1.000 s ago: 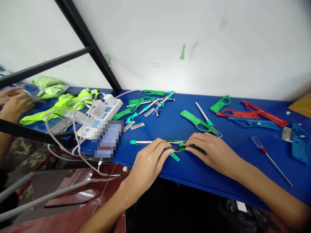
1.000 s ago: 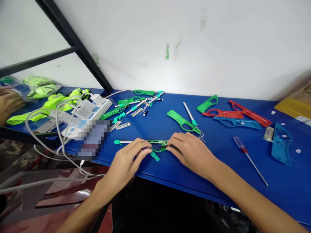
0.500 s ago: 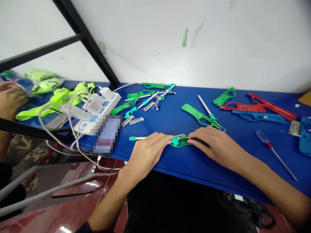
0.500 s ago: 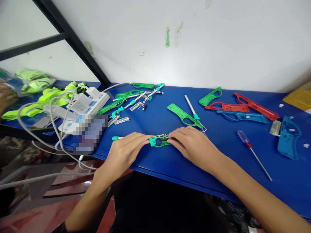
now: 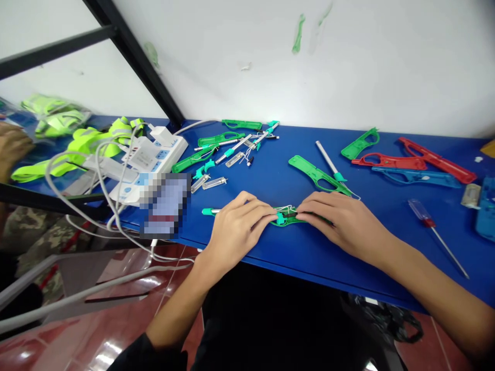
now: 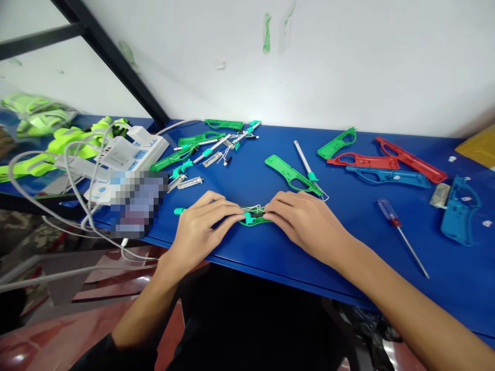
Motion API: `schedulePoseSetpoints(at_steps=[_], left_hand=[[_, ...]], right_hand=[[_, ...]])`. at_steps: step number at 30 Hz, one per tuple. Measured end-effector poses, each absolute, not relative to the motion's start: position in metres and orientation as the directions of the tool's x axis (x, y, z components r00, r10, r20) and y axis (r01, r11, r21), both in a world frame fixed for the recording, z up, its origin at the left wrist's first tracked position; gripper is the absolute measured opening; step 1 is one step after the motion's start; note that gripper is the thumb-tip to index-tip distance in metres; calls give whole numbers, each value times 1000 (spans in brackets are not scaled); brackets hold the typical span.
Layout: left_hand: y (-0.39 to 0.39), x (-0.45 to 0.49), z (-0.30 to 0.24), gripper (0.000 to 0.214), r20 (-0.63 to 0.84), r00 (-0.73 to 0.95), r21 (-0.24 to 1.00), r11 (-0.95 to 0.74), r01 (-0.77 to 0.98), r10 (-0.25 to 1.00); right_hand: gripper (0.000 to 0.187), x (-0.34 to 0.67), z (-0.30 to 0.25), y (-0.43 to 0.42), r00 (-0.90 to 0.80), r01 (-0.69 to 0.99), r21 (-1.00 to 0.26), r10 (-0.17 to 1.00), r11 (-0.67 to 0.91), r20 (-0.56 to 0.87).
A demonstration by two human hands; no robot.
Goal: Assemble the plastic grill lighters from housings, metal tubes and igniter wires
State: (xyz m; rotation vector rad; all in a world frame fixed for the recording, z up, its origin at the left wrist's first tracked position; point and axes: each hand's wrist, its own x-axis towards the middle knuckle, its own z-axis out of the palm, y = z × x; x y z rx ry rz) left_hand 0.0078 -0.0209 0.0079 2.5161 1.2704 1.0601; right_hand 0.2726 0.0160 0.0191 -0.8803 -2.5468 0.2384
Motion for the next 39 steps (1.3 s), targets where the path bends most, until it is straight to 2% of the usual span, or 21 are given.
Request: schedulePoseSetpoints(at_steps=[11,20,29,35,39], left_hand=[[-22,7,5,4,544,233,506,-537,675,806],[-21,10,2,5,486,161,611,-466,640,859],[-20,12,-2,6,489,256,559,-525,642,834],[-19,14,1,6,508,245,552,-531,643,826],[-18,18,1,7,516,281,501,-551,667,809]], right_hand=[[26,273,19,16,-685,568,-304,644,765,339],[26,272,21,16,-691,555,-316,638,770,340],[29,273,20,17,-692,538,-334,632,774,350],[28,272,21,17,-703,529,-331,622,781,345],[27,273,20,18,-706,527,-339,623,780,337]])
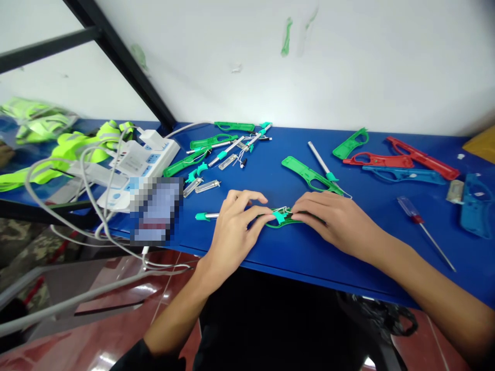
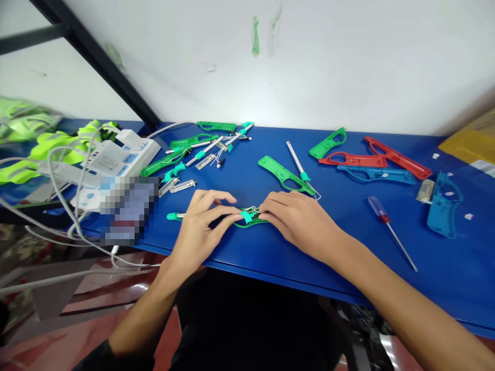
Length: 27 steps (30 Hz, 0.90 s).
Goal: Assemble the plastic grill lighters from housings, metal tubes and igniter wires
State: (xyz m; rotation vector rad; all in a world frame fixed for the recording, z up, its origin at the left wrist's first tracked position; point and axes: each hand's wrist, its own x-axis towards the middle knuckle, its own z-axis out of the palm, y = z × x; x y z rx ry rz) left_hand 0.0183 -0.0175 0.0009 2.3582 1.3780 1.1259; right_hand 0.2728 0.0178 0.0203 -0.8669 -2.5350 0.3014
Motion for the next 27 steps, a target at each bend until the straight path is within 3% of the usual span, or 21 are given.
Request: schedulePoseSetpoints(at_steps=[12,18,22,27], left_hand=[[-17,21,1,8,421,329,558,-527,641,845],[-17,20,0,5,426,322,558,-525,642,846],[-17,20,0,3,467,319,506,-545,669,825],[-19,22,-1,10,538,354,355,-586,728,765]], right_hand=[[24,274,23,16,-723,536,-359,635,764,273],[20,275,21,18,-709,498,-438,642,748,291],[17,277,22,20,-699,478,-468,645,743,310],[16,277,19,22,-702,497,-448,648,743,295]])
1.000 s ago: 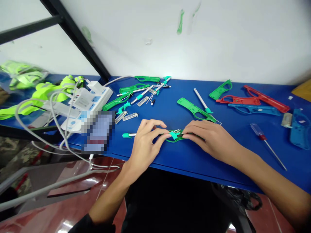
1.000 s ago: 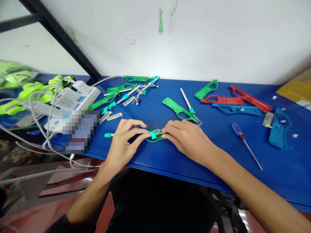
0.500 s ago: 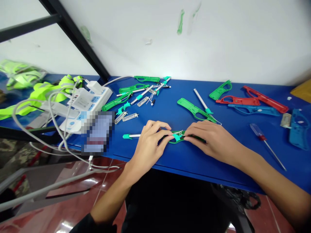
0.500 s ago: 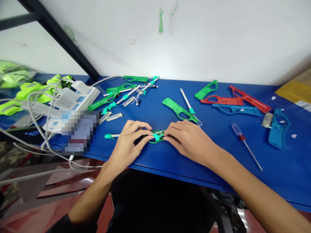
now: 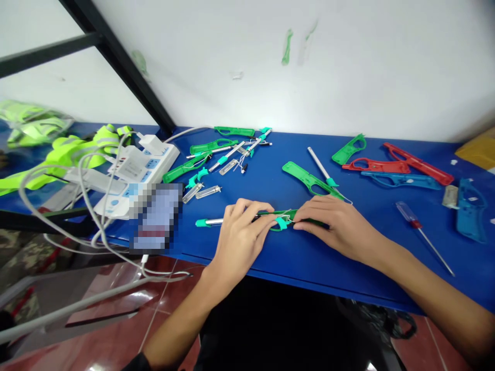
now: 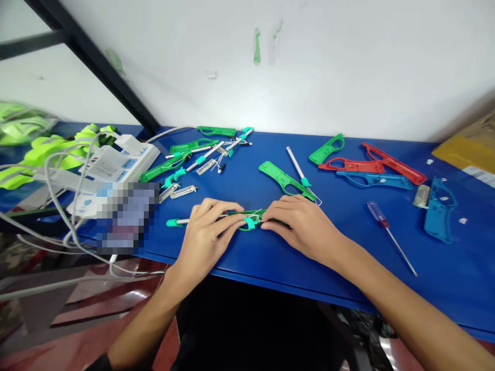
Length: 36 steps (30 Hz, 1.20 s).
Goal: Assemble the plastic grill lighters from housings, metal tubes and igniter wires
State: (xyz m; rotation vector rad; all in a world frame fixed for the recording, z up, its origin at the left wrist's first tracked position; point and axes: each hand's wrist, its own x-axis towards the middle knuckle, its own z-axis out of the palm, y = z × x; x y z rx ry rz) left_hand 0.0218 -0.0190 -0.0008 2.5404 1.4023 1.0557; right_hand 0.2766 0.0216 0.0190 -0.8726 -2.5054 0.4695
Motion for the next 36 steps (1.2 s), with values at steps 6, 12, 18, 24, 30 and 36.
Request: schedulePoseSetpoints(at_steps=[6,12,18,24,30,36], left_hand=[[-19,25,-1,12,574,345,312,-588,746,743],[-14,21,-7,18,551,379,354,-619,701,744],[-16,22,-6,15,550,387,369,-631,682,740],[-18,23,-4,5,561,355,392,-618,682,747],[-19,20,-3,7,532,391,366,-620,694,751],[-19,20,-4,9,569,394,336,-641,691,722]], right_hand=[[17,276,15,22,-690,507,-429,651,747,317],[19,275,16,21,-704,511,-372,626,775,336],[18,275,16,20,-700,507,-359,617,784,360],[17,275,18,18,-691,510,-337,610,791,388],[14,274,14,19,-701,511,-360,621,780,350],[14,275,15,20,-698,511,-414,645,753,311]])
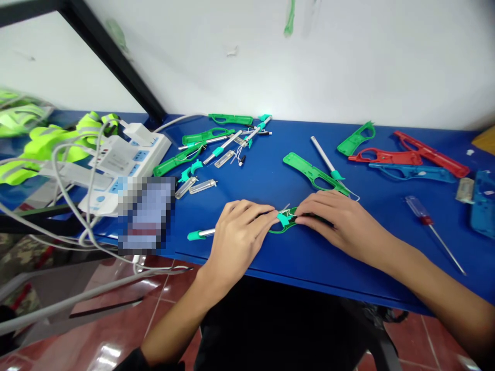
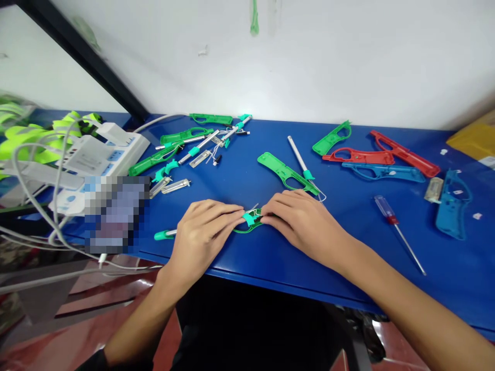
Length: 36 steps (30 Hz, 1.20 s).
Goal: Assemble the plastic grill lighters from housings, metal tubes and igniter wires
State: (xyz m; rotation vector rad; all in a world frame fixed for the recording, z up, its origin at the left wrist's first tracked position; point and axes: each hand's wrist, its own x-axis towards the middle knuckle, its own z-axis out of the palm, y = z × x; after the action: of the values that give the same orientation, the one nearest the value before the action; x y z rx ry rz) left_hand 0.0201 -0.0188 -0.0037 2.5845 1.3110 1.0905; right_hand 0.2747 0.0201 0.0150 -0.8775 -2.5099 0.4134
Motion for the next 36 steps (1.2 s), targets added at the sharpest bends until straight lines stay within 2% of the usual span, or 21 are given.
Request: schedulePoseSetpoints(at_steps=[9,28,36], left_hand=[[-21,19,-2,10,582,393,334,-650,683,712],[-19,23,-1,3,539,288,439,-556,706,791],[-20,20,-4,5,563,349,370,-606,704,749]], right_hand=[[15,277,18,22,-662,504,-543,704,672,257],[22,277,21,22,-659,516,-547,714,659,238],[24,276,19,24,-681,498,-524,685,691,257]])
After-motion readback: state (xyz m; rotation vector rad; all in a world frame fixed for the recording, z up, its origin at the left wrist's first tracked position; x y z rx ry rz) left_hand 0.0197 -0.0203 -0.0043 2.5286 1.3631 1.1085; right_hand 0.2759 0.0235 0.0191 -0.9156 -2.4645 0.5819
